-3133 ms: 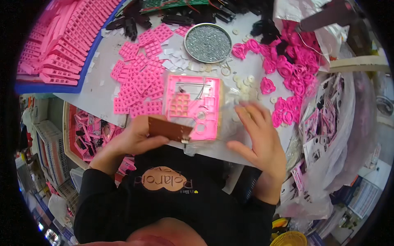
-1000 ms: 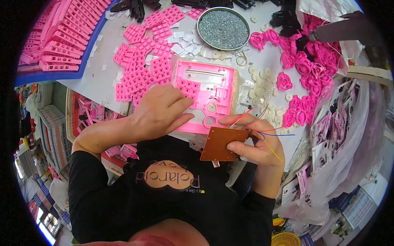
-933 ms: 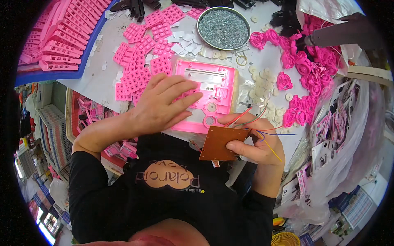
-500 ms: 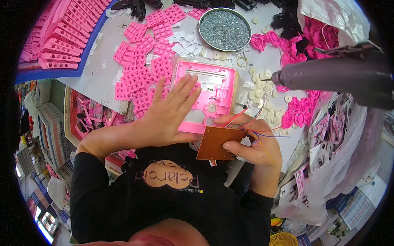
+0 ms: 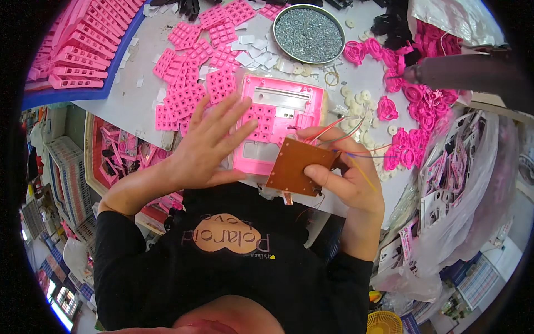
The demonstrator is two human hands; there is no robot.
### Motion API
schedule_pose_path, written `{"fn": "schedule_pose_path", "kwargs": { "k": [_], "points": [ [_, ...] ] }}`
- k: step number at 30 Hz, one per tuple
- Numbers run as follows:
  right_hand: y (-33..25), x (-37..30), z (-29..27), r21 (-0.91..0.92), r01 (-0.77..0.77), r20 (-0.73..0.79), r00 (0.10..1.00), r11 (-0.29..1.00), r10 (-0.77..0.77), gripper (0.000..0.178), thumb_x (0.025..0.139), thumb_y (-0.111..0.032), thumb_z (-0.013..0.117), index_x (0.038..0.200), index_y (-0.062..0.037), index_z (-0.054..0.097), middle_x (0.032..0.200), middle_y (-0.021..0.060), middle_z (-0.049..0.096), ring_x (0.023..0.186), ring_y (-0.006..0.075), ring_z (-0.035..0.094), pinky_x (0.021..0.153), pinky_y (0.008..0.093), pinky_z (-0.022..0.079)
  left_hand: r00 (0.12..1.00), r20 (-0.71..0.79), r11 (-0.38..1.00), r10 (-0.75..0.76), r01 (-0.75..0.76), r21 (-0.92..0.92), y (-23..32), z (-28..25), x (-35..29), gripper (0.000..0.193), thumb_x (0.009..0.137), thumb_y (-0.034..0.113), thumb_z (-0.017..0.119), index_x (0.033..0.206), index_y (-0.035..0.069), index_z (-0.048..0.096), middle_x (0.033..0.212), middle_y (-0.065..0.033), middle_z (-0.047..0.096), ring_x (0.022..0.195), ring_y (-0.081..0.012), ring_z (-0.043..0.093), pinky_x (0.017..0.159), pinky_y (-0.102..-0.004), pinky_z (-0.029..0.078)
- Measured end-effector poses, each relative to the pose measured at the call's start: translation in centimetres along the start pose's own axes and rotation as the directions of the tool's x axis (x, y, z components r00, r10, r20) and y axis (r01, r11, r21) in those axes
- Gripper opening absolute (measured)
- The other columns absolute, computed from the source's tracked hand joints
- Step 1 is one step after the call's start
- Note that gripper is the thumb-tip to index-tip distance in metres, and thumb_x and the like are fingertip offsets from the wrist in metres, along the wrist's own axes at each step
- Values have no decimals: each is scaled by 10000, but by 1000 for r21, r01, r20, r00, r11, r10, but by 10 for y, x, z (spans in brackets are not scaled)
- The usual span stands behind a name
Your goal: Assembling small electronic boards and plastic parts into a toy casing using a glue gun at a workbench.
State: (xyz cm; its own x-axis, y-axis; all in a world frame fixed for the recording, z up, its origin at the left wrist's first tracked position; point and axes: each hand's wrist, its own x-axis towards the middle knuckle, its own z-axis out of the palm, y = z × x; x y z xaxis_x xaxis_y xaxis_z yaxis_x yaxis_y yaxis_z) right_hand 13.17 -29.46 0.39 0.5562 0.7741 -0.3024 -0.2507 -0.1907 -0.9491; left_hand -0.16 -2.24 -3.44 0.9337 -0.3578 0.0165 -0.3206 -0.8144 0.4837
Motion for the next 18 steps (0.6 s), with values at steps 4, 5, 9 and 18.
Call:
{"fn": "schedule_pose_path", "kwargs": {
  "k": [4, 5, 9, 18],
  "points": [
    [1, 10, 7, 45, 83, -43, 996, 996, -81, 490, 864, -70, 744, 1307, 43, 566, 1129, 95, 696, 1002, 149, 681, 842, 277, 539, 993, 85, 978, 78, -93, 185, 7, 13, -5, 747, 839, 510, 709, 1441, 123, 496, 1601, -115, 340, 1486, -300, 308, 1160, -651, 140],
    [0, 10, 8, 49, 96, -54, 994, 994, -93, 491, 864, -69, 744, 1306, 47, 564, 1114, 94, 701, 995, 150, 683, 838, 276, 539, 996, 64, 988, 61, -70, 136, 7, 13, -3, 731, 840, 518, 703, 1427, 126, 510, 1587, -109, 362, 1472, -289, 332, 1157, -647, 150],
    [-4, 7, 7, 45, 37, -18, 999, 998, -36, 491, 868, -59, 741, 1314, 36, 561, 1125, 111, 698, 998, 156, 687, 845, 278, 539, 1000, 8, 999, 21, -21, 28, 6, 14, 2, 724, 841, 548, 682, 1412, 131, 527, 1540, -99, 430, 1431, -271, 396, 1148, -638, 175],
    [-1, 1, 7, 41, 19, -64, 998, 999, -17, 509, 845, -66, 757, 1307, 34, 570, 1132, 106, 694, 1012, 161, 681, 853, 281, 536, 994, 38, 989, 102, -106, 107, -8, 18, -3, 875, 814, 584, 672, 1516, 130, 414, 1578, -98, 389, 1466, -284, 351, 1174, -641, 92]
  ]
}}
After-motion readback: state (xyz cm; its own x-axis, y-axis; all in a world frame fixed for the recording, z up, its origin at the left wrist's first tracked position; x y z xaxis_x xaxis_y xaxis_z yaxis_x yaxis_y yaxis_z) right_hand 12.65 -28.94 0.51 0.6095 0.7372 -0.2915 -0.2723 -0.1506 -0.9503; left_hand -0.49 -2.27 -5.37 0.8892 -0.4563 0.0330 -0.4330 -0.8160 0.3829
